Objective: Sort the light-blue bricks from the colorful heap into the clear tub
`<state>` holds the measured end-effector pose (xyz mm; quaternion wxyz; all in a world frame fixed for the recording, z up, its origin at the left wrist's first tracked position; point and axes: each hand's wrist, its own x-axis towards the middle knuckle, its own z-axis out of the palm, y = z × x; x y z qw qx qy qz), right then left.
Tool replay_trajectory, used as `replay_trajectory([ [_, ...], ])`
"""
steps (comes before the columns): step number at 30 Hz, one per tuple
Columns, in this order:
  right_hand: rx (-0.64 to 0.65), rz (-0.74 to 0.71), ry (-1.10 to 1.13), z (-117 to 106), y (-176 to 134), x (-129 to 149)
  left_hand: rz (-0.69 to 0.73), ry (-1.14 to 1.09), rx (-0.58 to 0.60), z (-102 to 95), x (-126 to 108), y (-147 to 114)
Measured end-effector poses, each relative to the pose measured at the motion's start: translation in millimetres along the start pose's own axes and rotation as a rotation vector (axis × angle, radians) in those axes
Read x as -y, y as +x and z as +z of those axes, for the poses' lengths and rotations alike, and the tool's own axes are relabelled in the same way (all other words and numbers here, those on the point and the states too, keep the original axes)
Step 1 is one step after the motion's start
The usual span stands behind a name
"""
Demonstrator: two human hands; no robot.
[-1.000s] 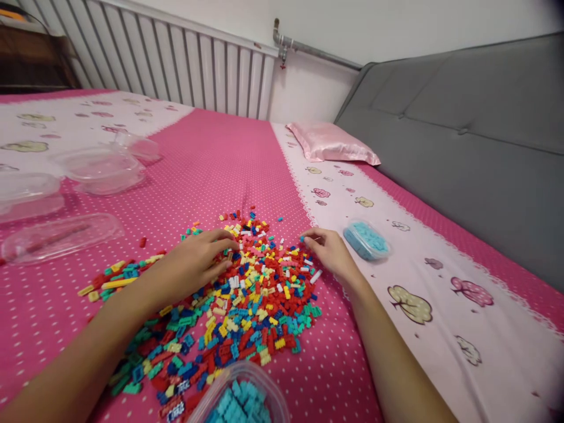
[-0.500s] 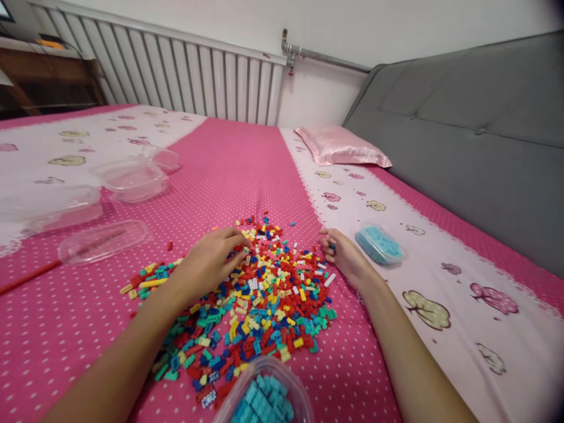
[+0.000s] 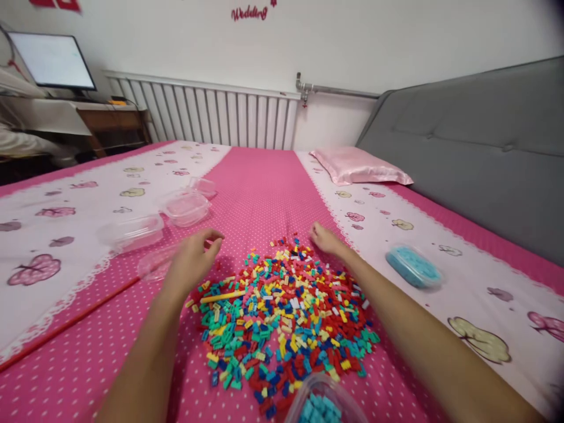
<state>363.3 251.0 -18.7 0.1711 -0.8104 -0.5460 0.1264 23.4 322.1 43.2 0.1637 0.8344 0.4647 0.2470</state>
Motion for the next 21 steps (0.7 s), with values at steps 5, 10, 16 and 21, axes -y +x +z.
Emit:
replay_trajectory([
  [5, 0.115, -0.145, -0.1, 6.6, 6.2, 25.9, 0.029, 0.024, 0.118, 6.4, -4.8, -4.0],
  [10, 0.162, -0.171, -0.084, 11.5, 9.0, 32.7, 0.058, 0.032, 0.146, 7.0, -8.5, -6.8],
  [16, 0.113, -0.131, 0.135, -1.1, 3.2, 15.9, 0.084, 0.044, 0.166, 9.5, -11.3, -7.7],
  [21, 0.059, -0.114, 0.476, -16.3, -23.5, -1.5, 0.089, 0.071, 0.204, 13.6, -12.5, -8.8],
])
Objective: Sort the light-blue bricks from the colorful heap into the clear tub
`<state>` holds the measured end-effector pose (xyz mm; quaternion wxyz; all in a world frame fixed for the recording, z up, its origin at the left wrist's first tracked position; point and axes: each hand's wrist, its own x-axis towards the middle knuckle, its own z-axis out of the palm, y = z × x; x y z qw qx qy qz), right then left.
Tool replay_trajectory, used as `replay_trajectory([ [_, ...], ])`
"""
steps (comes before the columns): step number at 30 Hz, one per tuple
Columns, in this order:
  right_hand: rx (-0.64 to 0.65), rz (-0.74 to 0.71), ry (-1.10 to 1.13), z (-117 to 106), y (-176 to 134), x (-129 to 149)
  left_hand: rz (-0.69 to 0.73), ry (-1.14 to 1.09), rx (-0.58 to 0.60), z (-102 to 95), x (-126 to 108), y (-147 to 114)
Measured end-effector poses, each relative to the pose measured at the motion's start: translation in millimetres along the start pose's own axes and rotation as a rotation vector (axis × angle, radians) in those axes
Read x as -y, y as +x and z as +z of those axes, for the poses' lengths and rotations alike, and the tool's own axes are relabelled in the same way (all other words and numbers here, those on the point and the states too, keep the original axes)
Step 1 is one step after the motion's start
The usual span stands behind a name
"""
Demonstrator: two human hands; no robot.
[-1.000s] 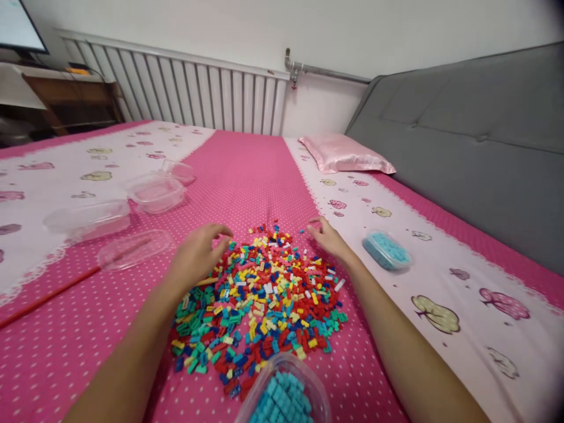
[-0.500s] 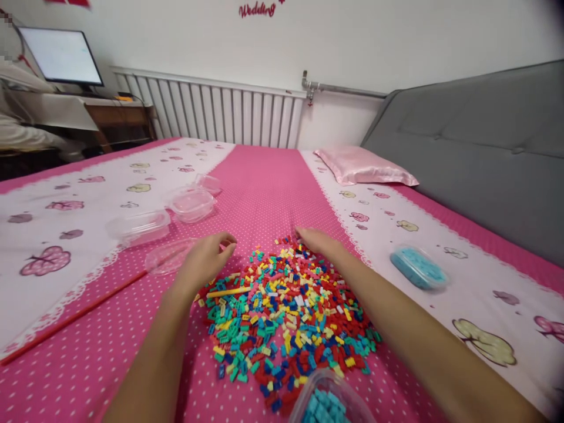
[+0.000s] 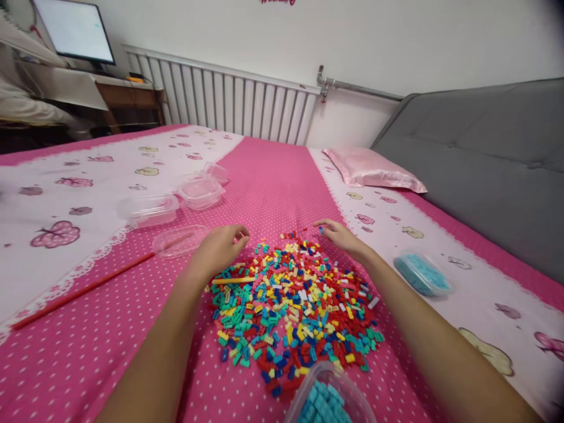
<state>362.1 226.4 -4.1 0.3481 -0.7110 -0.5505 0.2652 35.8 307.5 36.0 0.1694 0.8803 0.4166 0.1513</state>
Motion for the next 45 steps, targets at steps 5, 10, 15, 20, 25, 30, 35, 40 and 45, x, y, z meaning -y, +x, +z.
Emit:
replay_trajectory([
  [5, 0.091, 0.063, 0.386, 1.0, -31.0, -6.1, 0.011, 0.051, 0.053, 2.9, 1.8, -2.0],
  [10, 0.101, 0.106, 0.794, 3.0, -65.5, 1.6, 0.05, 0.124, 0.049, 7.5, 2.1, 0.3],
  [15, -0.033, 0.057, 1.122, -9.0, -115.2, 16.8, 0.192, 0.224, 0.036, 35.2, -11.7, 10.3],
  [20, -0.07, 0.189, 1.55, -3.8, -133.2, 20.6, 0.249, 0.313, 0.028, 56.6, -17.9, 17.3],
  [25, -0.074, 0.308, 1.809, 3.9, -127.3, 12.7, 0.221, 0.353, 0.019, 50.9, -18.3, 17.6],
  [30, -0.109, 0.422, 1.883, 2.5, -121.8, 9.3, 0.199, 0.322, -0.008, 34.8, -36.6, 11.6],
  [35, -0.175, 0.457, 1.87, 2.7, -118.9, 9.8, 0.3, 0.39, 0.103, 46.7, -49.2, 6.1],
  [40, -0.145, 0.44, 1.803, 4.2, -120.8, 11.0, 0.352, 0.447, 0.141, 55.3, -47.1, 4.5],
  [45, -0.104, 0.388, 1.771, 4.9, -125.3, 13.4, 0.373, 0.465, 0.14, 55.8, -49.6, 2.9],
])
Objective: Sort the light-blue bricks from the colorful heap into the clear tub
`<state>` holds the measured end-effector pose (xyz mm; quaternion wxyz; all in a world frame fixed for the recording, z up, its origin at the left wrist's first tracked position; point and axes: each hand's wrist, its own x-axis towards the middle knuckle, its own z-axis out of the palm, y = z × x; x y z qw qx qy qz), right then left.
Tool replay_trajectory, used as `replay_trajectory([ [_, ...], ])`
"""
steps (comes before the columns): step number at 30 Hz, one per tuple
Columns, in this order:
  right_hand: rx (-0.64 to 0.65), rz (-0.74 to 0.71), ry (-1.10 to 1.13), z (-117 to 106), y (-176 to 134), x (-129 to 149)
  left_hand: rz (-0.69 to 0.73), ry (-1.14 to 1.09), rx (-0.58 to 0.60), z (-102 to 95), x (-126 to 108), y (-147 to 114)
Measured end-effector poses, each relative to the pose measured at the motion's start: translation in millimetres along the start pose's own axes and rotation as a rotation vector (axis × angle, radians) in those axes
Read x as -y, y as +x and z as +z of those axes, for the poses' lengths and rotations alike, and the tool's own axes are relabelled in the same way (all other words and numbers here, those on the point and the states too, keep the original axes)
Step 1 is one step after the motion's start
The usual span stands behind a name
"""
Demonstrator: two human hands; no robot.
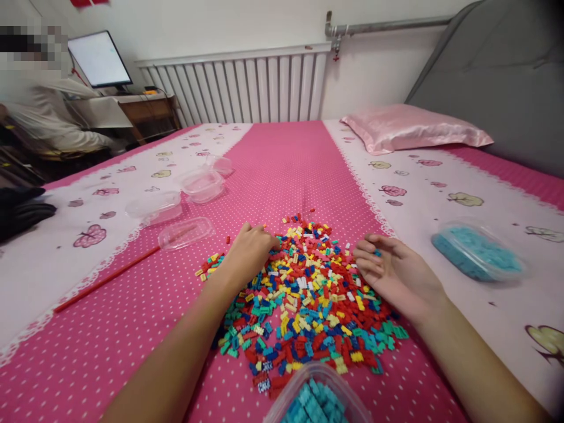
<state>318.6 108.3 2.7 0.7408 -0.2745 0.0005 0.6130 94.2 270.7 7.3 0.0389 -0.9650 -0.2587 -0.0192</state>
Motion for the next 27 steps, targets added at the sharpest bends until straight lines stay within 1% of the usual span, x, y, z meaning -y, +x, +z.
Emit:
replay_trajectory([
  [4, 0.049, -0.026, 0.016, 1.8, -2.0, -1.6, -0.02, -0.013, -0.017, 1.4, -2.0, 2.4],
  [9, 0.001, -0.027, -0.02, 2.9, -1.6, -2.0, -0.072, -0.065, -0.038, 1.4, 5.8, 4.6],
  [13, 0.025, -0.022, -0.027, 1.7, -1.9, -0.7, -0.118, -0.122, -0.073, -2.4, 12.6, 3.0],
  [17, 0.032, -0.023, -0.053, 1.4, -1.5, -0.5, -0.122, -0.188, -0.103, -7.7, 17.8, 0.1],
  [22, 0.067, -0.029, -0.091, 0.0, -0.8, 0.0, -0.06, -0.189, -0.05, -9.9, 22.0, -0.9],
  [27, 0.041, -0.034, -0.086, 1.3, -0.6, -0.8, -0.065, -0.054, -0.01, -4.5, 13.3, 0.3],
])
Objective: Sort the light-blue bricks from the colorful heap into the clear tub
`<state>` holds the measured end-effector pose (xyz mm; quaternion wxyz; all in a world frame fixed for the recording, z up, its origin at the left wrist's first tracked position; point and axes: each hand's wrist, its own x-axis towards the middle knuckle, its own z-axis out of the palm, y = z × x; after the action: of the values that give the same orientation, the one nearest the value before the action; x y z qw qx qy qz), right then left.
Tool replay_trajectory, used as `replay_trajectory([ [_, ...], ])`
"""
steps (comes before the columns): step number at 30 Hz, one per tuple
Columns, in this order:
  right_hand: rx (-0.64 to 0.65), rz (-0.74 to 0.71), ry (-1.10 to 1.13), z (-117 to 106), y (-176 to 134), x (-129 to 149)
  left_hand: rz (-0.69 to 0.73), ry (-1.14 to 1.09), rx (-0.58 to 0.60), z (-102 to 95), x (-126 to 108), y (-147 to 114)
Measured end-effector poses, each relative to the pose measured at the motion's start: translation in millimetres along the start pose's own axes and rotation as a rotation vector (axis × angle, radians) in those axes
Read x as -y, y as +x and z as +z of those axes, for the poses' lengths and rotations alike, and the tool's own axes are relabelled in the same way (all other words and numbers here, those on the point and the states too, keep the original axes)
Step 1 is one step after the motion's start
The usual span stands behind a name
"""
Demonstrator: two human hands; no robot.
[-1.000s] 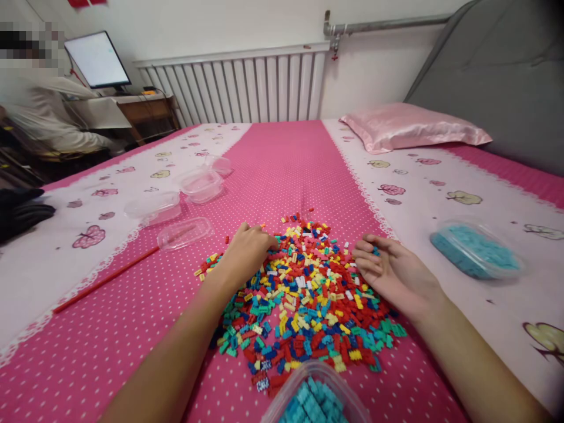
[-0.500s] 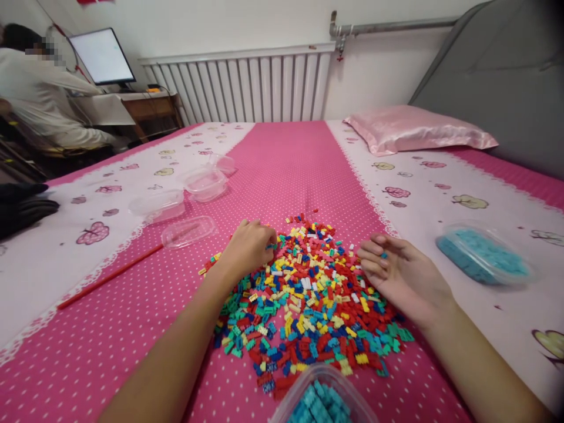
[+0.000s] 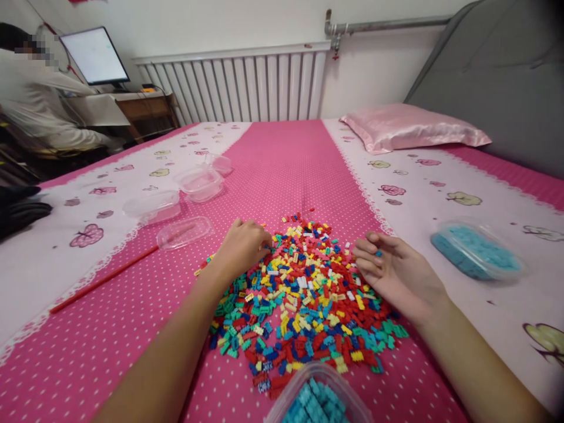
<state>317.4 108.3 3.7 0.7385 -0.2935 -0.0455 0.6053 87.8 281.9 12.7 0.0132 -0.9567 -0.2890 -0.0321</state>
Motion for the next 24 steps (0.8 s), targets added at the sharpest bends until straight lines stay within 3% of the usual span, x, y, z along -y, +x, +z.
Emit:
replay_trajectory([
  [7, -0.034, 0.018, 0.034, 5.5, -2.5, -1.0, -0.037, 0.093, -0.027, 3.0, -12.4, 0.9],
  [13, -0.077, 0.013, 0.095, 8.6, -5.9, -2.6, -0.107, -0.016, -0.208, -12.7, -22.4, 2.7],
  [18, -0.054, 0.013, 0.095, 9.3, -6.0, -2.7, 0.15, 0.029, -0.09, 2.0, -37.5, 7.4],
  [24, -0.039, 0.002, 0.089, 10.2, -6.7, -2.0, 0.15, 0.073, -0.041, 10.3, -33.0, 8.6],
])
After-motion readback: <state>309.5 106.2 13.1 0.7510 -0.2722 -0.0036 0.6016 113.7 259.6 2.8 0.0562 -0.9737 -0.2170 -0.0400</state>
